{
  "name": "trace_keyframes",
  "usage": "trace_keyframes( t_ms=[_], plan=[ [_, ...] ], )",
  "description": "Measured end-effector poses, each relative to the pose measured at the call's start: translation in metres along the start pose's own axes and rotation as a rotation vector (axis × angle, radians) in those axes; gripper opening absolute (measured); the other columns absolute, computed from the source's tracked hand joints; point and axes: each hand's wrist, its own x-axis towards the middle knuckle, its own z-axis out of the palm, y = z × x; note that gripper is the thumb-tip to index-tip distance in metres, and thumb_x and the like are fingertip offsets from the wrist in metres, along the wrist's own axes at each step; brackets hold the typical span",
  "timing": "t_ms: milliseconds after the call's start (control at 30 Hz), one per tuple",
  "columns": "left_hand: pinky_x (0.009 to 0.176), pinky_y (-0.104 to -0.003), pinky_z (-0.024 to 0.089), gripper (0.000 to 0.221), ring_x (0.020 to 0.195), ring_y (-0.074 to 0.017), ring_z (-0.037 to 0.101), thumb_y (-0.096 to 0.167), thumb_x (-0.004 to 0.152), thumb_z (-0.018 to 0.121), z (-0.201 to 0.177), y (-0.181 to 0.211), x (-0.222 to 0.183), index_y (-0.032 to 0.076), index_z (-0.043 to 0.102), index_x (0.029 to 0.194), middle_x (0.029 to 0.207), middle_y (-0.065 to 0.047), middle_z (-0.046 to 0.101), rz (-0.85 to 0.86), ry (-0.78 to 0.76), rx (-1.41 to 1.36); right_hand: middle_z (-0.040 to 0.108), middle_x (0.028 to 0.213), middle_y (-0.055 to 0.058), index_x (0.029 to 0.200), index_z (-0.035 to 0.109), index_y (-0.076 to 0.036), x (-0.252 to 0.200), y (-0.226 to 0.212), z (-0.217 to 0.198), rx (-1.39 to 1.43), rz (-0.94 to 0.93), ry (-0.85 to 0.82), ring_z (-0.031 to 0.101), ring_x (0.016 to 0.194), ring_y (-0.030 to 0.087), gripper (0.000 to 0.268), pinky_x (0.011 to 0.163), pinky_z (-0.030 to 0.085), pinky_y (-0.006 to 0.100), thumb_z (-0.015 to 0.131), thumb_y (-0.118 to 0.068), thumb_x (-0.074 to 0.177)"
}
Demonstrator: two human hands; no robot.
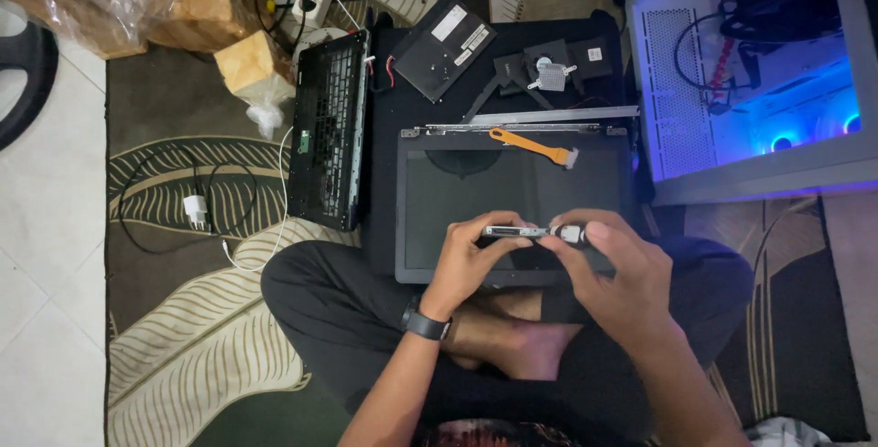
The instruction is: The person is unscrewing and prying off the keyboard cover of a laptop as part of a disassembly process.
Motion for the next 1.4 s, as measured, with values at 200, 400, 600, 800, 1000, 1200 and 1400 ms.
trace_keyframes(
  t_ms=[200, 400, 600, 800, 1000, 1200, 1400],
  plan=[
    [0.088, -0.039, 0.06, 0.017, 0.099, -0.0248, 0.076, 0.008, 0.086, 0.083, 0.0, -0.002, 0.0, 0.008, 0.077, 0.102, 0.093, -0.01, 0.08, -0.007, 0.007, 0.012, 0.057, 0.113, 0.018, 0.132, 0.048, 0.008, -0.032, 0.021, 0.008, -0.139, -0.034, 0.087, 0.065, 0.093, 0.031, 0.062, 0.08, 0.058, 0.04, 0.084, -0.007, 0.084],
    [0.089, -0.042, 0.059, 0.017, 0.098, -0.0282, 0.077, 0.008, 0.086, 0.082, -0.001, 0.005, 0.0, 0.007, 0.076, 0.102, 0.095, -0.012, 0.08, -0.004, -0.013, 0.009, 0.055, 0.114, 0.021, 0.138, 0.045, 0.008, -0.024, 0.02, 0.01, -0.043, -0.011, 0.119, 0.065, 0.097, 0.035, 0.07, 0.085, 0.059, 0.045, 0.084, -0.002, 0.081],
    [0.092, -0.034, 0.06, 0.018, 0.102, -0.0205, 0.075, 0.018, 0.095, 0.073, -0.006, -0.002, -0.002, 0.009, 0.074, 0.11, 0.108, -0.005, 0.078, -0.068, -0.094, 0.003, 0.064, 0.107, 0.023, 0.142, 0.03, -0.012, -0.001, -0.006, -0.005, 0.118, 0.028, -0.004, 0.069, 0.097, 0.033, 0.072, 0.093, 0.056, 0.044, 0.076, 0.008, 0.092],
    [0.091, -0.034, 0.059, 0.014, 0.102, -0.0203, 0.074, 0.014, 0.095, 0.073, -0.006, 0.003, -0.002, 0.008, 0.073, 0.108, 0.106, -0.006, 0.077, -0.04, -0.096, -0.005, 0.067, 0.111, 0.018, 0.144, 0.033, -0.01, 0.0, -0.006, -0.004, 0.039, 0.065, -0.027, 0.07, 0.099, 0.029, 0.063, 0.092, 0.054, 0.039, 0.074, -0.008, 0.096],
    [0.093, -0.035, 0.059, 0.013, 0.102, -0.0205, 0.074, 0.015, 0.094, 0.073, -0.007, 0.01, -0.001, 0.009, 0.074, 0.106, 0.106, -0.006, 0.078, -0.059, -0.101, 0.004, 0.071, 0.111, 0.015, 0.137, 0.038, -0.007, -0.005, -0.009, -0.004, 0.035, 0.135, -0.015, 0.071, 0.1, 0.027, 0.05, 0.093, 0.053, 0.036, 0.069, -0.008, 0.098],
    [0.092, -0.033, 0.059, 0.014, 0.101, -0.0194, 0.074, 0.016, 0.094, 0.074, -0.006, 0.01, -0.001, 0.009, 0.075, 0.106, 0.105, -0.006, 0.078, -0.063, -0.095, 0.021, 0.064, 0.11, 0.019, 0.14, 0.034, -0.015, -0.009, 0.0, -0.002, 0.021, 0.07, 0.024, 0.068, 0.098, 0.028, 0.069, 0.09, 0.055, 0.037, 0.082, -0.004, 0.09],
    [0.094, -0.033, 0.06, 0.014, 0.104, -0.0207, 0.076, 0.015, 0.092, 0.076, -0.005, 0.007, 0.0, 0.009, 0.075, 0.105, 0.106, -0.006, 0.079, -0.066, -0.078, 0.025, 0.061, 0.117, 0.022, 0.133, 0.036, -0.018, 0.003, -0.008, -0.011, 0.098, 0.112, 0.008, 0.068, 0.107, 0.031, 0.072, 0.098, 0.055, 0.04, 0.086, -0.005, 0.082]
  ],
)
